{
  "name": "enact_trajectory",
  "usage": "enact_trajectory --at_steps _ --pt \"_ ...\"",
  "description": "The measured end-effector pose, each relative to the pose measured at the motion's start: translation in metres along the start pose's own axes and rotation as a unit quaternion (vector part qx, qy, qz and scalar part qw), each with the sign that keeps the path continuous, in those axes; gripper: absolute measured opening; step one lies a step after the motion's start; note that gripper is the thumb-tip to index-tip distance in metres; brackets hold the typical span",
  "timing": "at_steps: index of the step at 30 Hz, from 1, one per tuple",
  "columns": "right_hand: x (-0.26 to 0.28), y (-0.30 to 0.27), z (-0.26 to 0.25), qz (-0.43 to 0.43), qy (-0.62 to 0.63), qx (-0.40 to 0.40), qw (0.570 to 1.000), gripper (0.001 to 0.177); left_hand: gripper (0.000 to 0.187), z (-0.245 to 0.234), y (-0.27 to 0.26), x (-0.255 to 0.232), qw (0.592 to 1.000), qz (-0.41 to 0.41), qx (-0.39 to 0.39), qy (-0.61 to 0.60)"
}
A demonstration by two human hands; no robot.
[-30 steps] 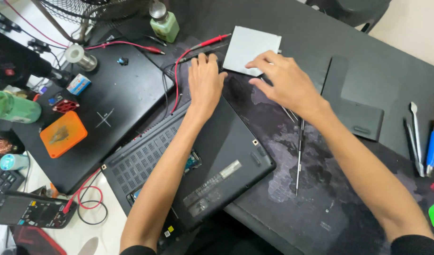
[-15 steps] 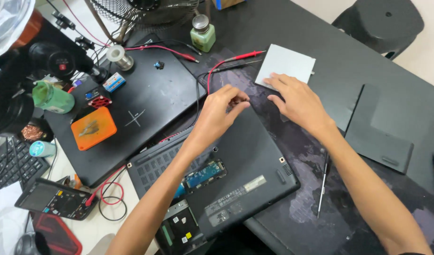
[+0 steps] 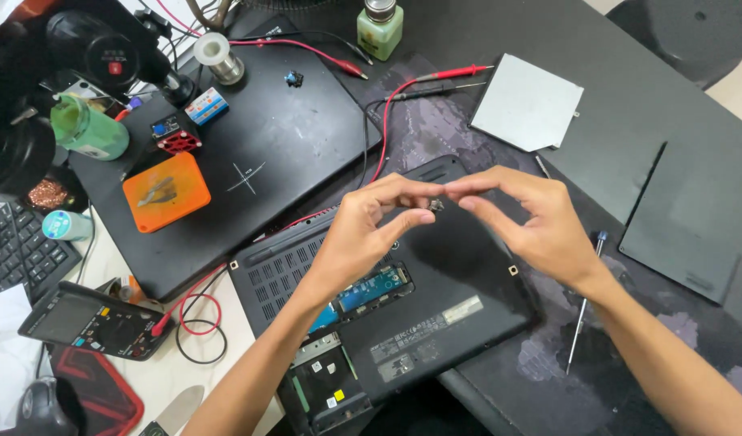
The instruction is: The person removes the bottom cover of a laptop using a prying tool, then uses a screwdriver to remove screws from the internal components. They reattach the cover, secure it with screws, and handle a hard drive caddy and other small parts on the workbench.
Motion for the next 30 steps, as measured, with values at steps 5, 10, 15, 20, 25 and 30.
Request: enact_trajectory --at_steps 5,10,15,20,25,30 --pt "0.002 -0.004 0.014 -0.066 -0.064 -0.051 0.994 0.022 0.022 0.005 -0.001 -0.008 0.999 -0.006 -0.019 0.025" --pt "-0.005 -0.004 0.022 -0.084 -0.144 -0.088 0.982 0.016 0.018 0.011 -0.003 0.000 0.993 -0.002 -0.039 0.116" --pt "-0.009 0.002 0.032 0.037 -0.099 -0.033 0.994 0.016 0.016 0.016 -0.010 0.016 0.985 -0.040 -0.066 0.151" --pt "-0.014 0.001 0.036 0.038 -0.069 -0.015 0.997 0.014 0.016 0.017 -0.009 0.016 0.971 -0.103 -0.069 0.204" --pt "-0.018 0.000 0.045 0.014 -0.160 -0.028 0.987 0.013 0.018 0.013 -0.014 0.027 0.971 -0.058 -0.063 0.225" --pt "-0.016 0.003 0.041 0.032 -0.134 -0.065 0.988 0.014 0.015 0.010 -0.019 0.029 0.950 -0.006 -0.038 0.311"
Point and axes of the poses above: each hand's wrist, its own y-axis towards the middle knuckle, its own z-axis out of the palm, x = y × z, the point moved 1 cm from there along y, towards the middle knuckle, and after that the axes turned 12 degrees about z, right-handed, at the moved point
